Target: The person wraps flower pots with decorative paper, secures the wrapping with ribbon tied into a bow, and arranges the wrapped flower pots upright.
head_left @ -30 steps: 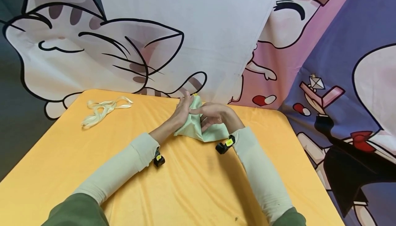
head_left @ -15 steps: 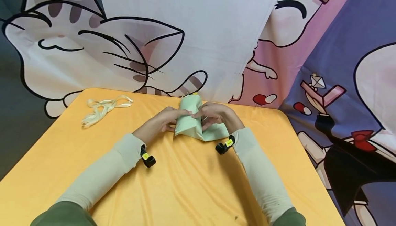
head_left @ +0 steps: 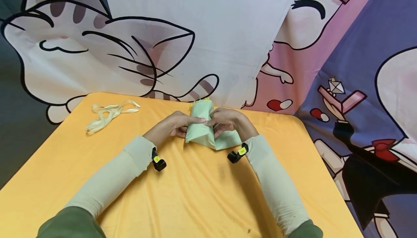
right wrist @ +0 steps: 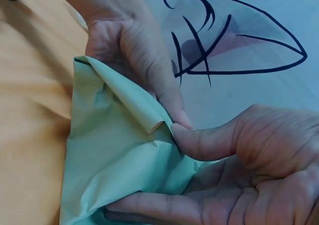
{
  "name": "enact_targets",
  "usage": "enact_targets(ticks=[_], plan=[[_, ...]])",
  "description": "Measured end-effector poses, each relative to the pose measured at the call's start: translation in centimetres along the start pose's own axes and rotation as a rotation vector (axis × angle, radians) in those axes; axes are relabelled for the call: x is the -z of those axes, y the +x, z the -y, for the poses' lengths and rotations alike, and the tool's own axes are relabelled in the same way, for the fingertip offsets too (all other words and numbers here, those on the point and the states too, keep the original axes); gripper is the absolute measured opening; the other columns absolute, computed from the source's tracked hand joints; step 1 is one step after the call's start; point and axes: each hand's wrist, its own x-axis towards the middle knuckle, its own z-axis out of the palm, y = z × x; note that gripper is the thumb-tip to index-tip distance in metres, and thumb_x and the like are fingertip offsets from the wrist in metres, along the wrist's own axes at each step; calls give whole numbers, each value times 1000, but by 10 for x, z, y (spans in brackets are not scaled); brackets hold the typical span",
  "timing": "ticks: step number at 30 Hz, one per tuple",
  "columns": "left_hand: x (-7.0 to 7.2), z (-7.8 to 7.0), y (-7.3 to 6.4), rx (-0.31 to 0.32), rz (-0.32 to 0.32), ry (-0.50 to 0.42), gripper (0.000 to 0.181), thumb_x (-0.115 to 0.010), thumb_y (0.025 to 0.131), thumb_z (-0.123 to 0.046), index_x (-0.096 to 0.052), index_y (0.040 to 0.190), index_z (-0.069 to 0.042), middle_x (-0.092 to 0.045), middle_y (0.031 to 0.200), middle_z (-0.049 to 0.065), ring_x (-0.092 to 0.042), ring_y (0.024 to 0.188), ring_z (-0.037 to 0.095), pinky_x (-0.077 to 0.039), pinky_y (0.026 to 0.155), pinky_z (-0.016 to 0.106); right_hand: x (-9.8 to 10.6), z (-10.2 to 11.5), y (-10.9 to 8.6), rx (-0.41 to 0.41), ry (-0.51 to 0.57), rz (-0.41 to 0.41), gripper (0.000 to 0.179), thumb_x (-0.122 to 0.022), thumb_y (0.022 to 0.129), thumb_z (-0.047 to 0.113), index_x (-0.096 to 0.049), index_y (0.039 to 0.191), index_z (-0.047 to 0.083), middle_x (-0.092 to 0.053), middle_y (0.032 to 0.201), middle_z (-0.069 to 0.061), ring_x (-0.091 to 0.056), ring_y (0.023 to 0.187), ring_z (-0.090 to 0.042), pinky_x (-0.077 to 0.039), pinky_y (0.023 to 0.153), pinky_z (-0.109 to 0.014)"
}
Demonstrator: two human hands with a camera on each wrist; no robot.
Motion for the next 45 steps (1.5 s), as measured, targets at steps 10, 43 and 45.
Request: enact_targets(ticks=[10, 43, 45], plan=[[0, -3, 0, -8, 18, 6, 80, -91, 92, -47, -59, 149, 0, -68, 145, 19, -75, 110, 28, -71, 87, 39, -1, -18, 6, -10, 132, -9, 80, -61, 111, 25, -18, 178, 14, -44, 169, -30, -57, 150, -49, -60, 116, -57], [-20, -9, -16, -349, -196, 384, 94, -79, 94, -43, -32, 172, -18, -25, 167, 25, -41, 144, 44, -48, 120, 59, 81, -118, 13, -182, -412, -586, 67, -93, 90, 50, -48, 109, 4, -42, 97, -13, -42, 69, -25, -43, 67, -43], [-24, -12, -18, -413, -203, 464, 77, -74, 97, -37, -42, 167, -26, -23, 165, 22, -34, 144, 46, -45, 116, 61, 84, -121, 19, -166, -416, -606, 68, -93, 90, 52, -50, 111, 3, -45, 101, -15, -47, 79, -28, -45, 74, -45]])
